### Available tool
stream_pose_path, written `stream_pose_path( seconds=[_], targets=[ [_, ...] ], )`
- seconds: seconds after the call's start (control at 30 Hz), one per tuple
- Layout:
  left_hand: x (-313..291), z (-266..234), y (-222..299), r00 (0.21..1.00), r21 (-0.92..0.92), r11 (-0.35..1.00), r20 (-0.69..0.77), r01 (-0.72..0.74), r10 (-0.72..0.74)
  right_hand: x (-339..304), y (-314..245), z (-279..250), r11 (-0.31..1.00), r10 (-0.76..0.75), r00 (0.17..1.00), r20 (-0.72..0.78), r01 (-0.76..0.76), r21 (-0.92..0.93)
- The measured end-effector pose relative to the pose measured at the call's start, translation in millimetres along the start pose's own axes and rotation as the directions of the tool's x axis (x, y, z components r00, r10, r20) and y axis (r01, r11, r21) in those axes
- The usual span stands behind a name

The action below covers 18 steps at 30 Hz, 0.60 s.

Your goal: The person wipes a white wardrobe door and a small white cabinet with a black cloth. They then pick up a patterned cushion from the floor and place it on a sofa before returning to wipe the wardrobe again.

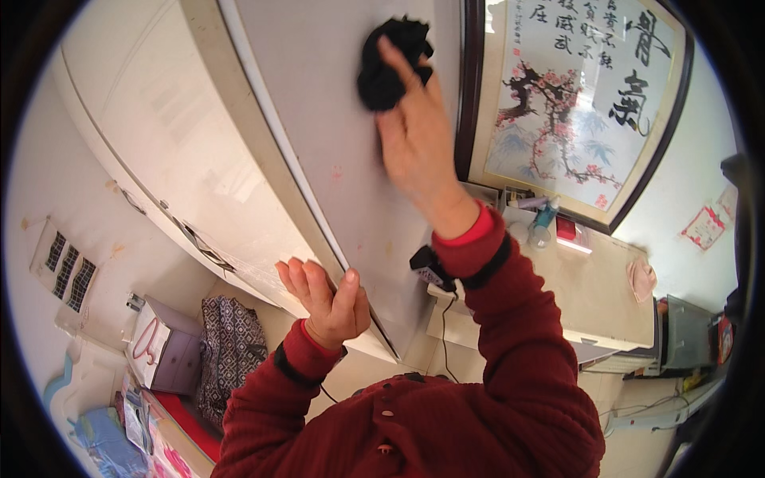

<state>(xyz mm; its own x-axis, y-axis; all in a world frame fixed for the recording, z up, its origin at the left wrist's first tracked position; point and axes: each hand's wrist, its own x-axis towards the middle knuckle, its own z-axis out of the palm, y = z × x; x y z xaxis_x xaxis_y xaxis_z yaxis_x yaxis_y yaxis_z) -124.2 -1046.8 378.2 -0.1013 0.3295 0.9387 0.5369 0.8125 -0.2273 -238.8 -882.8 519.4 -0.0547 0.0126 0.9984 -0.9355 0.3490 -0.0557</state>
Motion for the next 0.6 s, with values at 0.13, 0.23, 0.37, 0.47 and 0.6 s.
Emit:
stream_pose_path(
  seconds=[0.13, 0.23, 0.37, 0.47, 0.6],
  targets=[
    [4, 0, 0, 1.000, -0.021, 1.000, -0.021, 0.003, -0.004, -51, -53, -5, 0.978, 0.192, 0.981, 0.032, -0.194, 0.078],
    [5, 0, 0, 0.999, -0.050, 0.999, -0.030, 0.010, -0.012, -80, -71, -20, 0.733, 0.577, 0.810, 0.106, -0.570, 0.371],
    [5, 2, -1, 0.999, -0.063, 0.998, -0.043, 0.011, -0.013, -107, -74, -52, -0.112, 0.739, 0.566, 0.364, -0.429, 0.896],
    [6, 2, -2, 0.999, -0.060, 0.998, -0.043, 0.008, -0.010, -141, -73, -70, -0.364, 0.734, 0.471, 0.490, -0.336, 0.869],
    [6, 4, -1, 0.999, -0.056, 0.998, -0.049, 0.002, -0.005, -226, -54, -103, -0.293, 0.844, 0.157, 0.512, -0.665, 0.687]
  ],
)
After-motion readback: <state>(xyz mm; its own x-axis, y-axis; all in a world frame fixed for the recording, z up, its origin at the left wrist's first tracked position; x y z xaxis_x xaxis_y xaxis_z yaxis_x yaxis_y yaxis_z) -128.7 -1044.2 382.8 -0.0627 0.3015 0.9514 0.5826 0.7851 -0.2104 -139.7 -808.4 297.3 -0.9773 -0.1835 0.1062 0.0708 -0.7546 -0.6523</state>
